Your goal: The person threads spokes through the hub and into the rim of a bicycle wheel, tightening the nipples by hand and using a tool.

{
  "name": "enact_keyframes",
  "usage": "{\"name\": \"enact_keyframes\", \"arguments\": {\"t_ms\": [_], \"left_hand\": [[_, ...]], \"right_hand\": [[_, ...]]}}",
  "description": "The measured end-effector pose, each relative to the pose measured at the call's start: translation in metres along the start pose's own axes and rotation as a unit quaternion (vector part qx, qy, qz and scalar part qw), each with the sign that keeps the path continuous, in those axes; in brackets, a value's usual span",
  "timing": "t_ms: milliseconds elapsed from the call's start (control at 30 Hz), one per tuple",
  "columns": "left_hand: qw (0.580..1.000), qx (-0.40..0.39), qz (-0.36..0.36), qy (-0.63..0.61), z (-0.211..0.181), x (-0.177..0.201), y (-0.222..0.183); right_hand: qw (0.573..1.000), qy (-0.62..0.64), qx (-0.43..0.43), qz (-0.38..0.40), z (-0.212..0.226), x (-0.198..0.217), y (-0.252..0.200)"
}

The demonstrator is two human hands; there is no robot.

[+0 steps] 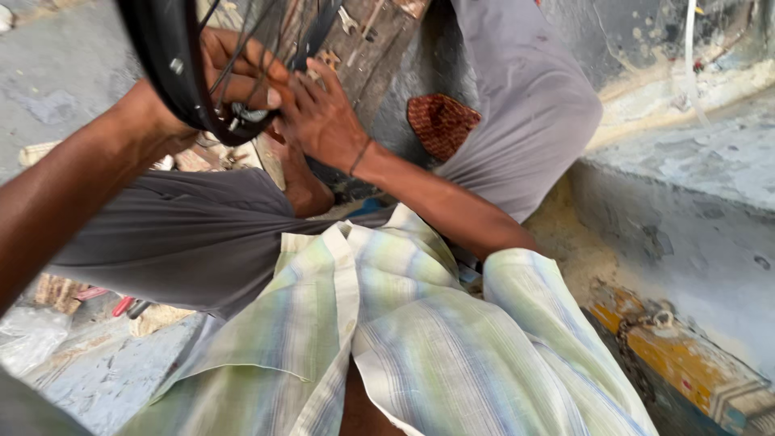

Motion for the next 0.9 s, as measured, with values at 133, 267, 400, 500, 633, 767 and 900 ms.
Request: {"name": "enact_keyframes", "arguments": {"t_ms": [133,267,400,500,633,767,900], "left_hand": [[0.908,0.026,0.114,-0.403,-0.014,0.012,-0.016],[0.875,-0.054,0.189,-0.441,-0.021,0.020,-0.015],[0.949,-0.019,0.167,-0.268,-0.020,0.028,-0.008],[0.985,0.042,0.123,0.116,-0.024,0.024,-0.001],[0.937,0.070,0.063,0.335,-0.014,0.011,-0.001],[0.942,0.088,0.040,0.323,0.005,0.024,0.008],[0.991,0.062,0.067,-0.096,0.036,0.052,-0.016]], "right_hand": [[0.996,0.058,0.036,-0.056,0.034,0.053,0.010],[0.988,0.122,0.033,-0.088,0.050,0.090,0.018],[0.992,0.104,0.033,-0.062,0.047,0.085,0.019],[0.995,0.090,-0.009,0.033,0.032,0.048,0.012],[0.998,-0.059,-0.003,-0.002,-0.011,0.001,0.000],[0.996,-0.093,-0.012,-0.006,-0.016,-0.015,-0.005],[0.999,0.005,-0.005,-0.046,0.010,0.006,-0.001]]}}
Point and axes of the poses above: each hand's wrist, its own y-axis towards the middle knuckle, its own x-axis out of the back of the hand, z = x × y, the point moved 4 cm from there along y, towards the middle knuckle, and after that the axes turned 8 degrees about z, right-handed, at the moved point
